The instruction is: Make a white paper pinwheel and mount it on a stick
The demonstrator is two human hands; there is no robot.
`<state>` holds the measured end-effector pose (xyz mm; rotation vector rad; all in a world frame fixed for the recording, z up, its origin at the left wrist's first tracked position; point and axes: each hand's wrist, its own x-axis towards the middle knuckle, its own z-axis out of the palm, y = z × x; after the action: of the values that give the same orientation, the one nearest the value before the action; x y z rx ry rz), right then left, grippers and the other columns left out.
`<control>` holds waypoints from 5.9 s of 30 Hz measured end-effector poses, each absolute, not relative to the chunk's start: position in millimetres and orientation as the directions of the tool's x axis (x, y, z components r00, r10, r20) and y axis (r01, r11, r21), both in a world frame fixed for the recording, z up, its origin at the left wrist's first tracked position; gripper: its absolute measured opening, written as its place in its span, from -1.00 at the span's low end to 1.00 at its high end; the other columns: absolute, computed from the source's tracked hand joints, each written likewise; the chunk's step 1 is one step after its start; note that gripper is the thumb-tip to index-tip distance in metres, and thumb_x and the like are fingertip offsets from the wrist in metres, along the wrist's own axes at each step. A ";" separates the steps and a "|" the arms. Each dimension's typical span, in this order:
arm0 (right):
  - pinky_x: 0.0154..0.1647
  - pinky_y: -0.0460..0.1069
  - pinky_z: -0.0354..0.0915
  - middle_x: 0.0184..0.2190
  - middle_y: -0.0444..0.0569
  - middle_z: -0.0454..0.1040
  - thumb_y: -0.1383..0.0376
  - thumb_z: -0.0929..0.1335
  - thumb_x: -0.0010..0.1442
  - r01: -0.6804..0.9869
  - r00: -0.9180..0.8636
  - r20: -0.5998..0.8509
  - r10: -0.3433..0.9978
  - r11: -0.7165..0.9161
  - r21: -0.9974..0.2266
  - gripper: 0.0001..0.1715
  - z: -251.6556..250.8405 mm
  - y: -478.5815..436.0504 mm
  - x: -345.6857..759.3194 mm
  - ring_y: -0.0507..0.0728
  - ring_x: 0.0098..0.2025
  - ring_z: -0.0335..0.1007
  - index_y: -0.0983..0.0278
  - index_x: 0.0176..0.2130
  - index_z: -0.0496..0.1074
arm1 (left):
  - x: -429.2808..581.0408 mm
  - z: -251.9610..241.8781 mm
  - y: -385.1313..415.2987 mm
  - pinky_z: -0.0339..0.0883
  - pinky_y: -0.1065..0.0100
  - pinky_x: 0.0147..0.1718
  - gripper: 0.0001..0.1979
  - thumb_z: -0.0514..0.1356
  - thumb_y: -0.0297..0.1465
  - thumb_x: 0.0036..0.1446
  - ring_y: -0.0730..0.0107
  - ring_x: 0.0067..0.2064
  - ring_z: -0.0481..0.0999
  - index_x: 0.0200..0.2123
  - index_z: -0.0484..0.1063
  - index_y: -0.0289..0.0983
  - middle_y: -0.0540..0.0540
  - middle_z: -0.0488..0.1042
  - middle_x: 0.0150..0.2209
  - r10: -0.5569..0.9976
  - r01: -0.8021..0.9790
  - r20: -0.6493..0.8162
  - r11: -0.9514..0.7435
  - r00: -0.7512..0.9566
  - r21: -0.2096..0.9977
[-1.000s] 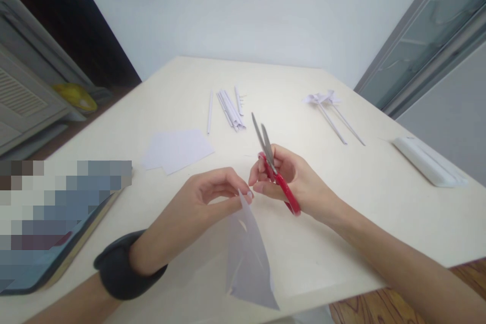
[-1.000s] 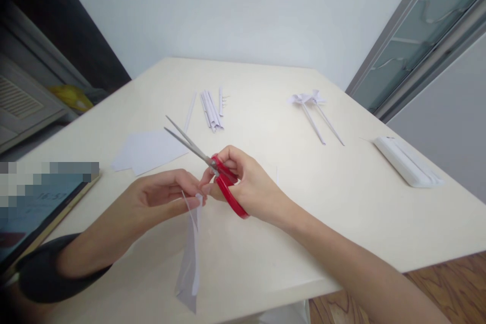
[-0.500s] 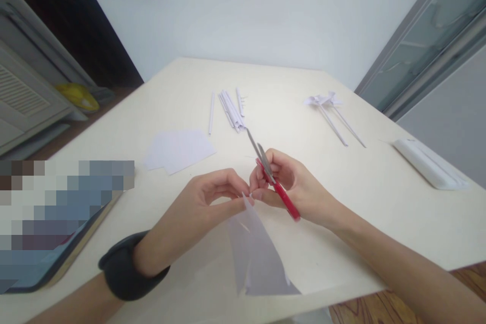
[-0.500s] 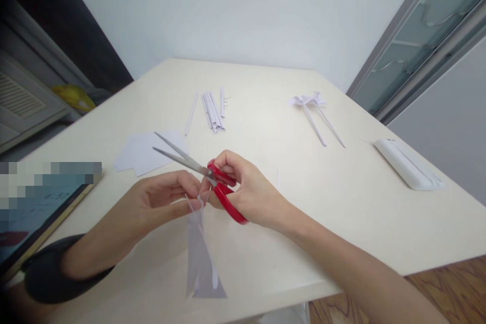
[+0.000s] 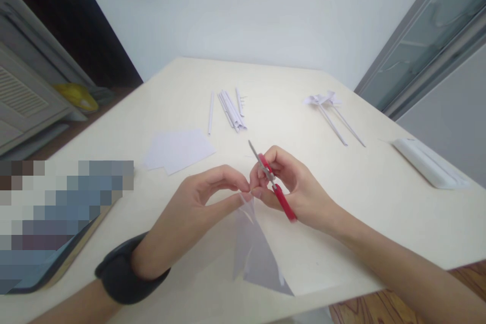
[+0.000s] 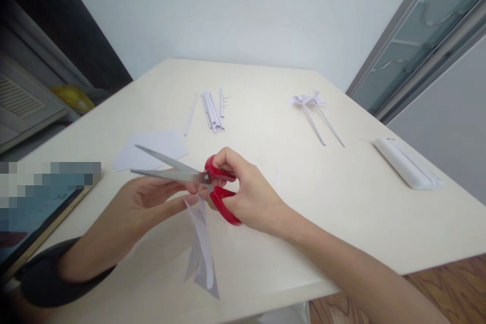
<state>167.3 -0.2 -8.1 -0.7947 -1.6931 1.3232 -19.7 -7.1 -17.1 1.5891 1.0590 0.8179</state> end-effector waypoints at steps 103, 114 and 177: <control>-0.45 -0.02 0.20 -0.34 -0.07 0.31 0.43 0.27 -0.08 0.557 -0.475 0.479 0.738 0.673 -0.486 -0.71 -11.6 6.1 173.8 0.09 -0.34 0.22 0.22 -0.31 0.10 | -24.1 -11.4 -8.7 0.31 0.36 -0.26 -0.93 0.26 -0.47 0.02 0.30 -0.23 0.43 -0.42 0.51 -0.18 -0.03 0.46 -0.32 0.938 0.101 0.262 -0.290 0.229 0.952; -0.55 -0.07 0.16 -0.35 -0.09 0.34 0.39 0.27 -0.04 0.662 -0.437 0.447 0.780 0.616 -0.427 -0.76 -12.1 3.4 175.6 0.05 -0.41 0.24 0.23 -0.31 0.12 | -25.2 -11.2 -9.4 0.25 0.38 -0.27 -0.90 0.24 -0.50 0.05 0.38 -0.25 0.40 -0.38 0.50 -0.18 0.02 0.44 -0.32 0.929 0.110 0.269 -0.304 0.253 0.946; -0.50 -0.06 0.19 -0.33 -0.06 0.40 0.24 0.30 0.10 0.746 -0.262 0.210 0.942 0.336 -0.575 -0.82 -19.4 20.3 186.0 0.07 -0.41 0.29 0.24 -0.27 0.23 | -21.6 -11.9 -12.1 0.30 0.30 -0.13 -0.91 0.16 -0.44 0.13 0.29 -0.16 0.49 -0.41 0.35 -0.16 -0.02 0.52 -0.26 0.921 0.127 0.272 -0.316 0.278 0.940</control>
<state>186.0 20.3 -19.4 -1.4742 -2.0870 0.4969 -21.6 -12.1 -11.9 1.6692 0.9732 1.1358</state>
